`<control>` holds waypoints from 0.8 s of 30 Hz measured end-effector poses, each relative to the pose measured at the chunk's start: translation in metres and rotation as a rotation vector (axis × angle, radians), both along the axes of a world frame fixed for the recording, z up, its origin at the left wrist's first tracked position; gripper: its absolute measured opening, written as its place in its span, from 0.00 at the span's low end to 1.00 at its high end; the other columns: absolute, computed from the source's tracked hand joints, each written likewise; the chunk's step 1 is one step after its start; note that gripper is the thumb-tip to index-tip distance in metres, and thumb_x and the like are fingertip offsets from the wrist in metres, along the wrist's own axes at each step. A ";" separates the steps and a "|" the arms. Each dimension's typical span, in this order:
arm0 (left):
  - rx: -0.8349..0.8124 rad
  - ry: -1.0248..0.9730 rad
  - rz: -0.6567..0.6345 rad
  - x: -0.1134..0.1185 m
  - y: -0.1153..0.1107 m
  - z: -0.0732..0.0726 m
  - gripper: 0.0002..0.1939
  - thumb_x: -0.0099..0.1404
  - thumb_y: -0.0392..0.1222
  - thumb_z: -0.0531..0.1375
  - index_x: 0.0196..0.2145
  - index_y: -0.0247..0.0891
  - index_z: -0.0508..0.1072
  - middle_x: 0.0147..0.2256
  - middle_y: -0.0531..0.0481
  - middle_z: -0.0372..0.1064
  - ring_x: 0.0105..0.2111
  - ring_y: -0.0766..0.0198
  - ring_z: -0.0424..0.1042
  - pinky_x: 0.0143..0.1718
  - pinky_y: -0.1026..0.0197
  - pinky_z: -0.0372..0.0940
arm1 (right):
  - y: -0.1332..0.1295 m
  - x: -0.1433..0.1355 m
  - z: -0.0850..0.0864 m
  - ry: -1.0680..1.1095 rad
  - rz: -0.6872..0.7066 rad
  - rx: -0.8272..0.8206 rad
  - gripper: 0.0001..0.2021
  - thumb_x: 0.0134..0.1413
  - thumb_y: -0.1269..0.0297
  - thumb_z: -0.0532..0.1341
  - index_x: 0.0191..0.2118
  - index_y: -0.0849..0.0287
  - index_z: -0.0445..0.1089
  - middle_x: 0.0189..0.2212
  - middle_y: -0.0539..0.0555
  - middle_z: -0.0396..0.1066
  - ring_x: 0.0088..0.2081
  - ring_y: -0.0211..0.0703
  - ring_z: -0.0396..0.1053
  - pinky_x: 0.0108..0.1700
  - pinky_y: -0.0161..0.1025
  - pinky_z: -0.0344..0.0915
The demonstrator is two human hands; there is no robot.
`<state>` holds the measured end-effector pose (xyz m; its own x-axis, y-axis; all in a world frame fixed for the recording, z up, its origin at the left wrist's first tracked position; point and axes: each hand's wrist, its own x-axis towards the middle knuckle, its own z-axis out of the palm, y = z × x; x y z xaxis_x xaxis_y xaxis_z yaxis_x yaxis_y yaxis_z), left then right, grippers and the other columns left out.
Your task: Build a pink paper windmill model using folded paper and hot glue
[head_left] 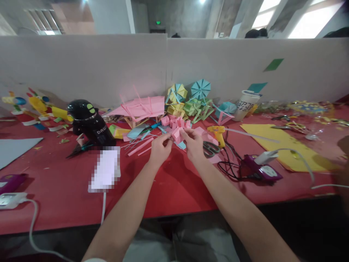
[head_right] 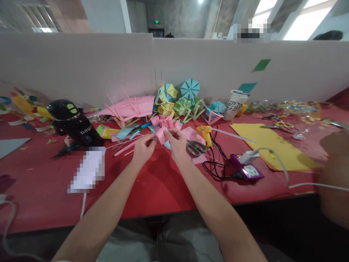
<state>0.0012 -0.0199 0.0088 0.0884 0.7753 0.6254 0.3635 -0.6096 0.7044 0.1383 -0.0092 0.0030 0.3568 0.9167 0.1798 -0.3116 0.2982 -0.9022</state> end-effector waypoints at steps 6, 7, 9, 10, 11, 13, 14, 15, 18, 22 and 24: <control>-0.155 -0.158 -0.099 0.002 0.002 -0.004 0.09 0.62 0.36 0.58 0.38 0.37 0.78 0.37 0.46 0.80 0.35 0.60 0.78 0.39 0.59 0.74 | 0.003 0.002 -0.004 -0.094 -0.061 0.052 0.16 0.40 0.53 0.72 0.31 0.58 0.72 0.29 0.50 0.73 0.32 0.38 0.69 0.39 0.40 0.66; -0.171 -0.175 -0.118 0.002 0.003 -0.005 0.09 0.62 0.37 0.59 0.38 0.37 0.78 0.38 0.46 0.80 0.36 0.60 0.78 0.39 0.59 0.74 | 0.003 0.002 -0.004 -0.095 -0.060 0.061 0.16 0.40 0.53 0.72 0.32 0.58 0.72 0.30 0.50 0.73 0.33 0.39 0.69 0.41 0.40 0.67; -0.187 -0.196 -0.146 0.001 0.003 -0.006 0.09 0.61 0.37 0.59 0.38 0.36 0.78 0.39 0.46 0.79 0.37 0.59 0.78 0.39 0.58 0.74 | 0.004 0.002 -0.005 -0.094 -0.053 0.071 0.17 0.40 0.53 0.72 0.32 0.58 0.72 0.31 0.51 0.74 0.35 0.40 0.71 0.43 0.42 0.67; -0.195 -0.203 -0.158 0.001 0.003 -0.005 0.09 0.61 0.38 0.59 0.38 0.36 0.78 0.39 0.46 0.79 0.38 0.59 0.78 0.40 0.58 0.74 | 0.004 0.002 -0.005 -0.095 -0.049 0.074 0.17 0.40 0.52 0.72 0.32 0.58 0.72 0.32 0.52 0.75 0.35 0.41 0.72 0.44 0.42 0.68; -0.205 -0.207 -0.167 0.001 0.002 -0.004 0.09 0.61 0.39 0.59 0.38 0.36 0.78 0.39 0.46 0.79 0.38 0.59 0.77 0.41 0.58 0.74 | 0.004 0.002 -0.004 -0.093 -0.045 0.073 0.17 0.40 0.52 0.72 0.32 0.58 0.72 0.32 0.52 0.75 0.36 0.41 0.72 0.44 0.43 0.68; -0.224 -0.211 -0.170 0.001 0.000 -0.001 0.09 0.61 0.42 0.61 0.37 0.36 0.77 0.37 0.46 0.78 0.37 0.60 0.77 0.40 0.59 0.73 | 0.003 0.001 -0.004 -0.077 -0.034 0.068 0.17 0.40 0.51 0.72 0.33 0.58 0.72 0.32 0.52 0.75 0.35 0.41 0.72 0.44 0.42 0.69; -0.229 -0.211 -0.162 0.002 -0.001 0.001 0.10 0.60 0.44 0.62 0.36 0.36 0.76 0.35 0.46 0.77 0.35 0.61 0.77 0.39 0.60 0.73 | 0.002 0.000 -0.004 -0.067 -0.025 0.066 0.17 0.40 0.52 0.72 0.33 0.58 0.72 0.32 0.52 0.76 0.35 0.41 0.72 0.43 0.42 0.69; -0.228 -0.208 -0.148 0.003 -0.002 0.003 0.11 0.59 0.46 0.64 0.34 0.36 0.76 0.34 0.47 0.77 0.34 0.62 0.76 0.38 0.61 0.72 | 0.002 0.000 -0.004 -0.060 -0.016 0.066 0.17 0.41 0.52 0.72 0.33 0.58 0.72 0.33 0.52 0.75 0.35 0.40 0.72 0.43 0.41 0.69; -0.209 -0.196 -0.102 0.004 -0.003 0.005 0.10 0.58 0.46 0.65 0.32 0.36 0.75 0.32 0.48 0.76 0.32 0.63 0.75 0.36 0.62 0.71 | 0.001 -0.002 -0.004 -0.054 -0.016 0.074 0.15 0.41 0.55 0.72 0.32 0.58 0.72 0.34 0.52 0.75 0.36 0.38 0.72 0.43 0.39 0.69; -0.171 -0.167 -0.056 0.000 0.000 0.003 0.07 0.61 0.43 0.61 0.33 0.37 0.75 0.32 0.47 0.76 0.33 0.62 0.74 0.36 0.61 0.70 | 0.000 0.000 0.000 -0.037 0.054 0.081 0.17 0.39 0.56 0.73 0.34 0.56 0.71 0.35 0.51 0.75 0.37 0.38 0.72 0.43 0.38 0.69; -0.157 -0.155 -0.050 -0.003 0.003 0.002 0.06 0.61 0.42 0.61 0.32 0.37 0.75 0.31 0.48 0.76 0.32 0.62 0.74 0.36 0.61 0.70 | -0.001 0.004 0.003 -0.029 0.158 0.086 0.19 0.39 0.56 0.74 0.38 0.55 0.73 0.36 0.51 0.76 0.38 0.39 0.73 0.43 0.39 0.70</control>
<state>-0.0017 -0.0173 0.0112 0.0419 0.8612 0.5065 0.2157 -0.5028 0.8370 0.1427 -0.0101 0.0065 0.2026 0.9419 0.2678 -0.3351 0.3236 -0.8848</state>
